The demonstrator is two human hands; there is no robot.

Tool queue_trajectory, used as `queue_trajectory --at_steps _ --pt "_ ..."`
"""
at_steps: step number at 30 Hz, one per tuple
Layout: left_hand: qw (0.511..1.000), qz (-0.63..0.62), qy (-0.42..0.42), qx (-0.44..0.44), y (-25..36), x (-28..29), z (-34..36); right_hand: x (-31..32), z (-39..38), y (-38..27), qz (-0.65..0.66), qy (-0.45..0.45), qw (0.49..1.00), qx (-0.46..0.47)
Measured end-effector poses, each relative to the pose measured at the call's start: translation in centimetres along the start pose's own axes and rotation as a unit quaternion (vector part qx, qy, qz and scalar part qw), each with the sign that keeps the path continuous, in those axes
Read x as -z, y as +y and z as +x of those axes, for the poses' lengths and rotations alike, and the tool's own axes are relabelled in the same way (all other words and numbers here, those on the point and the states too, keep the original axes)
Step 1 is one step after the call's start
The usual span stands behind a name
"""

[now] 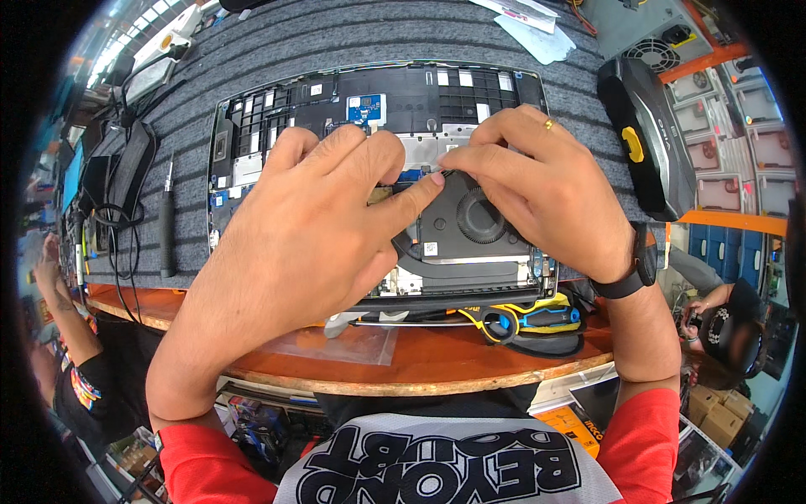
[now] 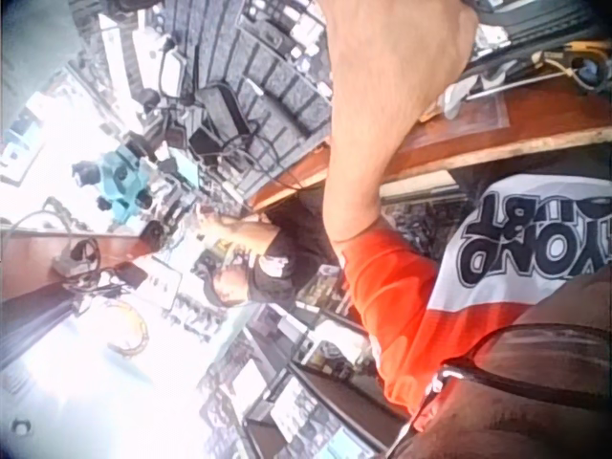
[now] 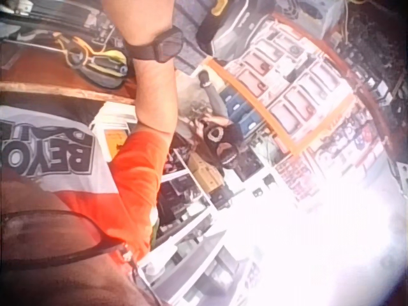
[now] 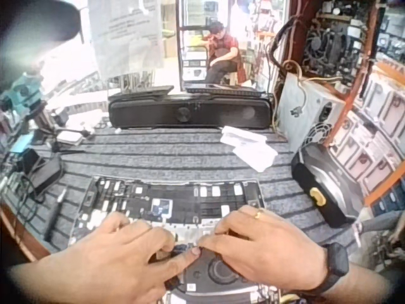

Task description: The person manipulates internal components of a laptop, including connecting ribbon cables and securing wires around the cooling fan by hand.

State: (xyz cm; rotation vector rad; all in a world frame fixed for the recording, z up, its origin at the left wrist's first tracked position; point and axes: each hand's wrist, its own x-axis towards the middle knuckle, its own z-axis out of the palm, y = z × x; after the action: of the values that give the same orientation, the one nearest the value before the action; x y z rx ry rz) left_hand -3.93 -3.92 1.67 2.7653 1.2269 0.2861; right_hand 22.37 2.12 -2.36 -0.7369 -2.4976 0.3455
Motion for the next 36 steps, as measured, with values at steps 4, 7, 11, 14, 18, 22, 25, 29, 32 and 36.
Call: queue_trajectory --at_steps 4,7,11,14,18,22,25,29,32,36 --pt "1.000 -0.014 0.010 -0.003 0.0 0.1 0.1 -0.7 0.0 0.1 0.023 0.023 0.999 -0.001" --pt "1.000 -0.023 0.017 -0.008 -0.1 -0.1 0.1 -0.7 0.1 0.1 0.025 0.021 0.999 0.001" --pt "0.998 -0.060 0.011 -0.009 -0.5 -0.2 0.1 -0.5 0.0 0.2 0.025 0.009 1.000 -0.011" --pt "0.995 -0.095 0.004 -0.008 -0.9 -0.3 0.0 -0.5 0.1 0.1 0.025 0.007 0.999 -0.019" --pt "0.994 -0.108 0.003 -0.014 -1.0 -0.2 0.1 -0.3 0.1 0.1 0.021 0.001 1.000 -0.023" --pt "0.994 -0.109 0.005 -0.031 -1.4 -0.2 0.3 -0.1 -0.1 0.2 0.018 -0.016 0.999 -0.025" --pt "0.992 -0.117 0.015 -0.038 -1.6 -0.2 0.5 -0.1 0.0 0.2 0.015 -0.013 1.000 -0.022" --pt "0.994 -0.104 0.001 -0.034 -1.6 0.0 0.5 0.0 0.1 0.0 -0.005 -0.006 1.000 -0.013" --pt "0.995 -0.098 0.004 -0.036 -1.8 -0.1 0.4 0.1 0.1 0.0 -0.019 -0.010 1.000 -0.003" --pt "0.994 -0.100 0.006 -0.031 -2.0 -0.1 0.5 0.3 0.3 -0.2 -0.041 -0.011 0.999 0.007"
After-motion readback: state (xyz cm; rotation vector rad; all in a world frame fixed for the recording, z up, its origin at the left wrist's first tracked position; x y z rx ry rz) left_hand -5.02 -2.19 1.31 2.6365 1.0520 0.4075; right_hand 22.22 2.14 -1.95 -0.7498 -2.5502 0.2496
